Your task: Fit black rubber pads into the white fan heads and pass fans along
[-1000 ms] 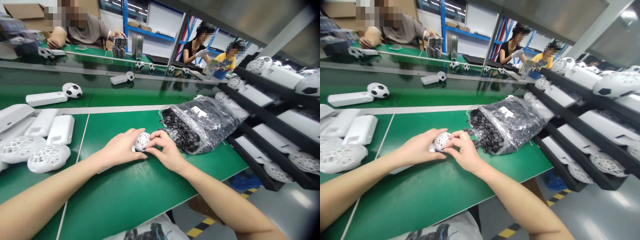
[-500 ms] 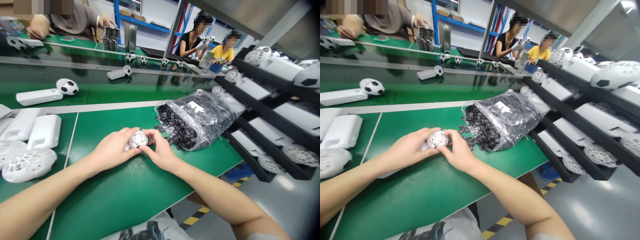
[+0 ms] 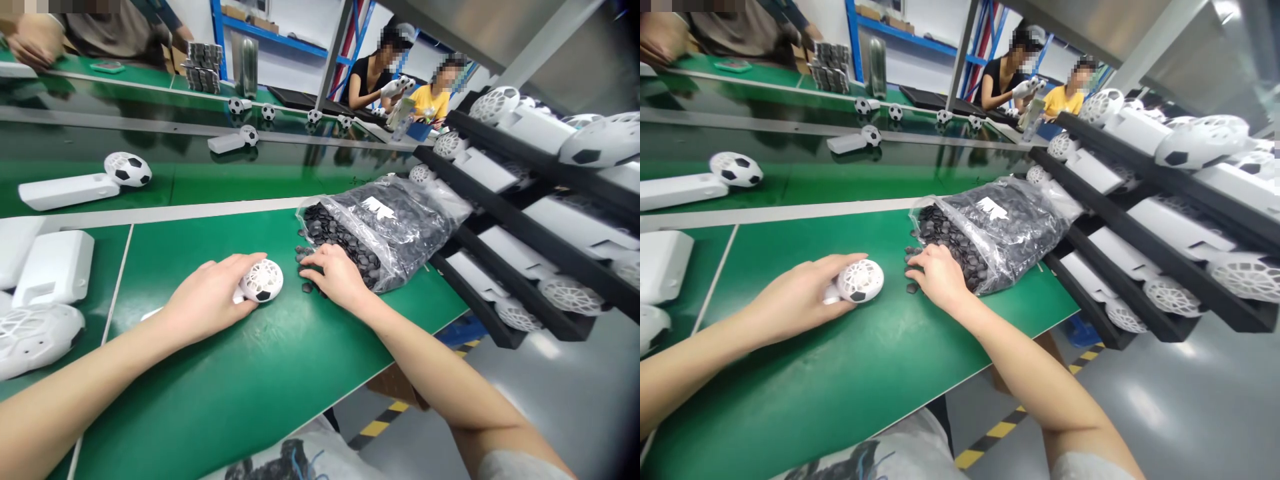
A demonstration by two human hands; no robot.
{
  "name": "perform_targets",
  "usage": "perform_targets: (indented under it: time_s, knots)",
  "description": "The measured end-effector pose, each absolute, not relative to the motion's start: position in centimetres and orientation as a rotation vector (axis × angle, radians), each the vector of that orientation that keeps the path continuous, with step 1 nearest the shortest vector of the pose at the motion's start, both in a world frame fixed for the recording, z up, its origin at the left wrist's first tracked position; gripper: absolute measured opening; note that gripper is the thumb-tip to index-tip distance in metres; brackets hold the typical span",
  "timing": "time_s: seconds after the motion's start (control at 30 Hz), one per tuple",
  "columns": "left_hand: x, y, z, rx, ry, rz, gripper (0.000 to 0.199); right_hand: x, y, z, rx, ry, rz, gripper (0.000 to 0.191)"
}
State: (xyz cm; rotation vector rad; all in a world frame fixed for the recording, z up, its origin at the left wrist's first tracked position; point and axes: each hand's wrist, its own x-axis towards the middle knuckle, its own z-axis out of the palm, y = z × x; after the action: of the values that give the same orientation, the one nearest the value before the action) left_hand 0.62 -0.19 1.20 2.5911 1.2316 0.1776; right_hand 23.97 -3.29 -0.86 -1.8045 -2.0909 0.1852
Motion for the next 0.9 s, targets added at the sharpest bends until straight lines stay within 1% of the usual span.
perform_targets:
  time_s: [0.13, 0.27, 0.37, 0.47, 0.6, 0.77, 0.9]
  knots:
    - [0.3, 0.0, 1.2, 2.643, 1.16, 0.155, 0.06, 23.5, -3.2, -0.5, -1.829, -2.25, 0.101, 0.014]
    - [0.3, -0.1, 1.3, 2.681, 1.156, 0.158, 0.061, 22.3, -3.9, -0.3, -1.695, -2.65, -0.276, 0.022]
    - [0.4, -0.3, 1.5, 2.701, 1.156, 0.136, 0.062, 21.8, -4.1, -0.3, -1.675, -2.714, -0.433, 0.025]
    - [0.4, -0.5, 1.7, 2.698, 1.167, 0.115, 0.063, 21.8, -4.0, -0.1, -1.705, -2.645, -0.403, 0.025]
    - [0.5, -0.6, 1.9, 2.672, 1.179, 0.112, 0.064, 22.1, -4.6, 0.5, -1.652, -2.52, -0.223, 0.025]
    - [-0.1, -0.1, 2.0, 2.659, 1.221, 0.065, 0.064, 22.5, -4.5, 1.0, -1.633, -2.281, -0.092, 0.021]
    - [-1.1, 0.6, 1.8, 2.677, 1.246, 0.072, 0.064, 22.1, -2.7, 1.0, -1.59, -2.309, 0.005, 0.016]
